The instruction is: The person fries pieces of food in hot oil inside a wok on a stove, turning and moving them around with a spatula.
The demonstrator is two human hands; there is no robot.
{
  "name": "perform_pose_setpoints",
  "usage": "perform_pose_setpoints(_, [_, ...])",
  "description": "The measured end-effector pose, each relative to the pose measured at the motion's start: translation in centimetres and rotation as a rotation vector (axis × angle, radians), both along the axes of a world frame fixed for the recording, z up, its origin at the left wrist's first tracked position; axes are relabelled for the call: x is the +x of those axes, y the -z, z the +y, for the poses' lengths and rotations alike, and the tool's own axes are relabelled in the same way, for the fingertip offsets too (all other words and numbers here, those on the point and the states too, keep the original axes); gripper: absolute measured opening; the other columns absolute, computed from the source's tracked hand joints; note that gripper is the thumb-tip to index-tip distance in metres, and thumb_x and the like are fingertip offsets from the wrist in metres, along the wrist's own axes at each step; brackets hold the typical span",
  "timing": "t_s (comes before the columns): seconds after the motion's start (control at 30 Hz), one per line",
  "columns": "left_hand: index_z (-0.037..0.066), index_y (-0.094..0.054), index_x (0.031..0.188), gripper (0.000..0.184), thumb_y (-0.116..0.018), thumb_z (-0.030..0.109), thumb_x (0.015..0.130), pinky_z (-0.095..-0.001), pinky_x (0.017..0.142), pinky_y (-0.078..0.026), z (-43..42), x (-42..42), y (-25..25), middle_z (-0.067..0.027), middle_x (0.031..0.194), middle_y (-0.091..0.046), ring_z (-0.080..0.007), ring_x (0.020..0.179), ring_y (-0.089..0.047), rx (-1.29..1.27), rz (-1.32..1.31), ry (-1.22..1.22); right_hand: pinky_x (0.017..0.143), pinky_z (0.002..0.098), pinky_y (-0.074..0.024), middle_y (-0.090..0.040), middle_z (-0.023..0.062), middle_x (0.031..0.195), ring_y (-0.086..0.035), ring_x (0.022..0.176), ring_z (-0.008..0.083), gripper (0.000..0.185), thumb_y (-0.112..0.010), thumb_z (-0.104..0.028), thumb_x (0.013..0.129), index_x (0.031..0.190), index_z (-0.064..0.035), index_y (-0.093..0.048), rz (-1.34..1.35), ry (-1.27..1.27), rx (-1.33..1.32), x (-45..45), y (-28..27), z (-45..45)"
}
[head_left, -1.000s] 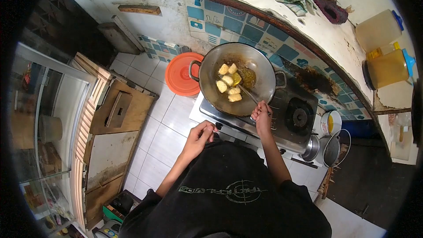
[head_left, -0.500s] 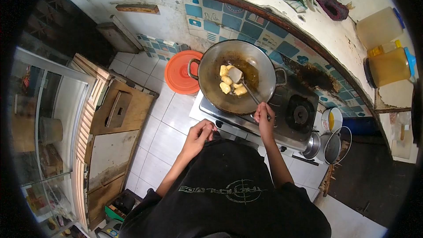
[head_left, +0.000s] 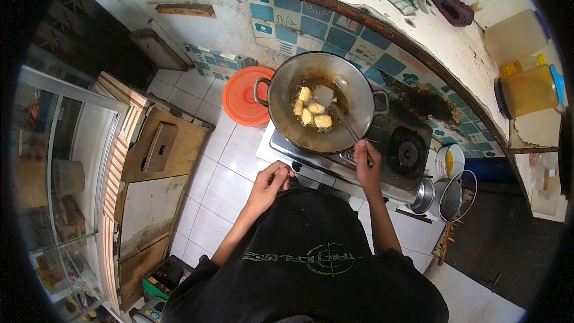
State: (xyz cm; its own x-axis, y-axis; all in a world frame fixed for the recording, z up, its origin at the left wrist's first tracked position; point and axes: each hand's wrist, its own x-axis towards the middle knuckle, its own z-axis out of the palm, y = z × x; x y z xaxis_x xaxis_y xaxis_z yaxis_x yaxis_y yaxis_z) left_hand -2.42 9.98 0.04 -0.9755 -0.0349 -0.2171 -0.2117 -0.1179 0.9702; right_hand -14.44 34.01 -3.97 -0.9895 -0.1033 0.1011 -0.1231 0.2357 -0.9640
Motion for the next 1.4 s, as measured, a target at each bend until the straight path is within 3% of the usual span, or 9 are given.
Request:
perform_pose_setpoints(0.13, [0.002,-0.058,0.092,0.027,-0.042,0.022,0.100,-0.0203,0.057,-0.033,0.0,0.0,-0.1,0.0028,0.062,-0.047,-0.0040,0.061,-0.043,0.001,-0.001,-0.001,0.058,0.0202,-0.0356,-0.050,-0.0031,0.073,-0.043,0.066,0.0049,0.031,-0.050,-0.028,0.099,0.090,0.0004,-0.058,0.160,0.123,0.089,-2.0,3.4,2.3])
perform_pose_setpoints(0.33, [0.002,-0.058,0.091,0.027,-0.043,0.022,0.100,-0.0204,0.057,-0.033,-0.1,-0.1,-0.1,0.0027,0.061,-0.047,-0.0042,0.060,-0.042,0.002,0.007,-0.008,0.058,0.0203,-0.0386,-0.054,-0.0018,0.076,-0.046,0.067,0.0058,0.029,-0.051,-0.027,0.098,0.098,0.0006,-0.059,-0.006,0.322,0.008,-3.5,5.9,3.4])
perform_pose_setpoints(0.43, [0.002,-0.058,0.091,0.026,-0.042,0.021,0.100,-0.0205,0.057,-0.034,-0.1,-0.1,-0.1,0.0025,0.062,-0.047,-0.0044,0.060,-0.043,0.010,0.004,-0.011,0.051,0.0223,-0.0362,-0.046,-0.0025,0.066,-0.044,0.059,0.0053,0.036,-0.048,-0.030,0.099,0.075,-0.0028,-0.050,-0.187,0.210,-0.227,-3.9,5.9,3.4])
perform_pose_setpoints(0.63, [0.001,-0.058,0.091,0.026,-0.043,0.020,0.100,-0.0212,0.058,-0.035,-0.1,0.0,-0.3,0.0020,0.062,-0.048,-0.0050,0.061,-0.045,0.004,0.019,-0.011,0.043,0.0220,-0.0261,-0.039,-0.0022,0.058,-0.035,0.047,0.0065,0.034,-0.045,-0.033,0.100,0.075,-0.0096,-0.045,-0.421,0.152,-0.534,-2.5,6.1,0.9])
perform_pose_setpoints(0.97, [0.002,-0.058,0.091,0.026,-0.043,0.021,0.100,-0.0208,0.058,-0.036,0.1,0.0,-0.3,0.0027,0.063,-0.048,-0.0048,0.061,-0.045,0.013,0.024,0.000,0.046,0.0248,-0.0283,-0.041,-0.0010,0.063,-0.037,0.052,0.0092,0.028,-0.049,-0.030,0.098,0.078,-0.0115,-0.045,-0.630,0.096,-0.765,-1.3,4.3,-1.9])
perform_pose_setpoints(1.17, [0.002,-0.058,0.091,0.026,-0.043,0.022,0.100,-0.0205,0.057,-0.036,0.0,0.2,-0.5,0.0028,0.064,-0.049,-0.0046,0.061,-0.045,0.006,0.018,-0.003,0.046,0.0238,-0.0281,-0.038,-0.0018,0.061,-0.036,0.053,0.0076,0.030,-0.048,-0.030,0.098,0.076,-0.0110,-0.043,-0.548,0.024,-0.604,-1.5,3.4,-1.4])
perform_pose_setpoints(1.27, [0.002,-0.058,0.092,0.026,-0.043,0.022,0.100,-0.0205,0.057,-0.036,0.0,0.2,-0.5,0.0028,0.064,-0.049,-0.0046,0.061,-0.046,0.009,0.011,-0.004,0.049,0.0216,-0.0292,-0.039,-0.0027,0.061,-0.037,0.055,0.0066,0.030,-0.047,-0.029,0.099,0.076,-0.0089,-0.047,-0.357,-0.027,-0.389,-1.4,3.4,-1.1])
perform_pose_setpoints(1.4, [0.002,-0.058,0.092,0.027,-0.043,0.022,0.100,-0.0205,0.058,-0.036,0.0,0.2,-0.6,0.0027,0.064,-0.049,-0.0047,0.062,-0.046,-0.002,0.016,0.003,0.054,0.0255,-0.0353,-0.044,0.0030,0.063,-0.044,0.058,0.0108,0.033,-0.047,-0.026,0.099,0.079,-0.0006,-0.052,-0.039,-0.002,0.099,-1.0,2.9,-0.6])
